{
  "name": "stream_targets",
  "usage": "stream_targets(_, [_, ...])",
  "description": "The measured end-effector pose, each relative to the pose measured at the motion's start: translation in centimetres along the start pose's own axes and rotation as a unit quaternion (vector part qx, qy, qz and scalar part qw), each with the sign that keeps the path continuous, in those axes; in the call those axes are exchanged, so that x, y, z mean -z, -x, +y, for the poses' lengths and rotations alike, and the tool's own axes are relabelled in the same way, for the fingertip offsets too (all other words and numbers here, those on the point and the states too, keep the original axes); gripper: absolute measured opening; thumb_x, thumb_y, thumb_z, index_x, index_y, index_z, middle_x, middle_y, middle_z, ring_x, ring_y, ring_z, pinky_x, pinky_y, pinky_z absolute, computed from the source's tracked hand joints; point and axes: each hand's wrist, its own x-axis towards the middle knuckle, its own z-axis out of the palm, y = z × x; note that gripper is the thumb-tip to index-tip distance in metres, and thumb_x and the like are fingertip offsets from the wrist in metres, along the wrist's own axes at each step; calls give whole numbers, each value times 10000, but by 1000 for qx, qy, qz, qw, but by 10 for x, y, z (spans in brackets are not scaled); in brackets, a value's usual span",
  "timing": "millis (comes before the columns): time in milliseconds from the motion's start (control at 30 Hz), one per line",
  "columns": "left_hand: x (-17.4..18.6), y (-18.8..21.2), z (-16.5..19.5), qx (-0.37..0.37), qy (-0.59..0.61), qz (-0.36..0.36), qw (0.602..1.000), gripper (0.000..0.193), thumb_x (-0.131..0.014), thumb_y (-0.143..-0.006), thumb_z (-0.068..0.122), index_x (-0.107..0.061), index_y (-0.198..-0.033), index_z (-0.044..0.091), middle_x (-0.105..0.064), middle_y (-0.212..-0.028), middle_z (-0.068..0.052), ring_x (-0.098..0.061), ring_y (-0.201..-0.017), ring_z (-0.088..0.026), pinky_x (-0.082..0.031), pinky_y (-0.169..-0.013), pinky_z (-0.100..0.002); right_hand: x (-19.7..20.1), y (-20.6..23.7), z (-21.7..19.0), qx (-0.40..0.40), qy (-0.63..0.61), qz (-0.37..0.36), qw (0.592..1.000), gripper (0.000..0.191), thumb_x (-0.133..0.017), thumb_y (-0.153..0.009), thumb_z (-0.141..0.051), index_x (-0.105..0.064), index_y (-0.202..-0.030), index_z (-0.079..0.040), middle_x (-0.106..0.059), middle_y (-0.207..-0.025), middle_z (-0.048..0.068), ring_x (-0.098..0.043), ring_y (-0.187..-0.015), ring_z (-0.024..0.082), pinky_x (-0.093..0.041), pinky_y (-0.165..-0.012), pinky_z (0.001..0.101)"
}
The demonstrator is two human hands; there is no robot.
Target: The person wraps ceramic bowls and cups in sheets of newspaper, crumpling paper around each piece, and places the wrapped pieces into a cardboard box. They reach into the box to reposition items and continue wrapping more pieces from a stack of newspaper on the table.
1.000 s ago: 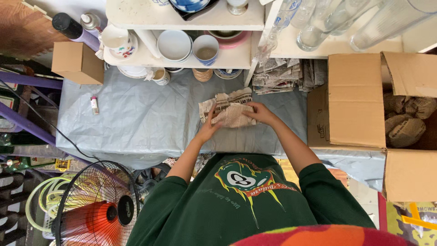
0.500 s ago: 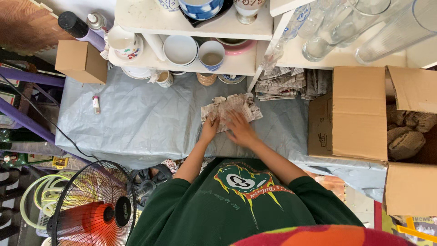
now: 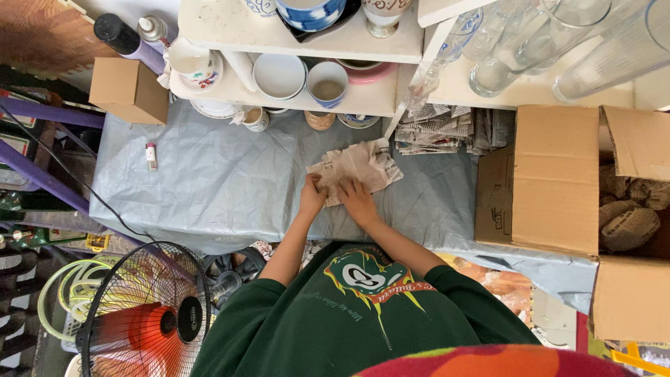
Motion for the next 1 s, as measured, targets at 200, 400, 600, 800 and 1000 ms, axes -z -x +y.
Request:
stream_targets(200, [10, 9, 47, -370, -226, -9, 901, 544, -734, -737, 137, -575, -1245, 26, -663, -1195, -241, -616, -1110, -447, -479, -983, -506, 3, 13, 16, 38, -252, 66, 965, 332, -725, -794, -107, -675, -1122, -84, -635, -1293, 92, -548, -1293, 322, -493, -1052, 432])
stream_targets(400, [-7, -7, 29, -86, 22, -376, 922, 603, -451, -1074, 506, -599, -1411, 28, -641, -1427, -182, -583, -1335, -285, -417, -1141, -399, 12, 44, 51, -96, -577, -7, 811, 167, -749, -888, -51, -711, -1050, -42, -739, -1022, 49, -713, -957, 181, -564, -870, 291])
stream_targets(600, [-3, -22, 10, 207, 341, -303, 865, 756, -366, -985, 692, -593, -1417, 114, -661, -1403, -69, -599, -1297, -167, -426, -1066, -300, 12, 32, 69, -339, -651, -26, 678, 200, -695, -981, -219, -670, -1072, -44, -658, -981, 44, -595, -886, 133, -492, -801, 287])
stream_targets(800, [-13, -14, 19, 10, -23, -176, 984, 522, -722, -877, 505, -706, -1170, 74, -768, -976, -122, -732, -922, -277, -551, -829, -421, 16, 26, 69, -443, -609, -22, 657, 313, -617, -1045, -350, -620, -1073, -38, -615, -990, 66, -546, -874, 152, -462, -796, 325])
stream_targets(1000, [-37, -3, 33, 47, -220, -72, 972, 433, -661, -968, 419, -615, -1291, 133, -746, -1064, -133, -707, -1016, -365, -543, -840, -512, 19, 19, 55, -425, -295, 102, 850, 301, -634, -932, -238, -564, -1149, -41, -617, -1094, 156, -598, -1011, 322, -489, -907, 434])
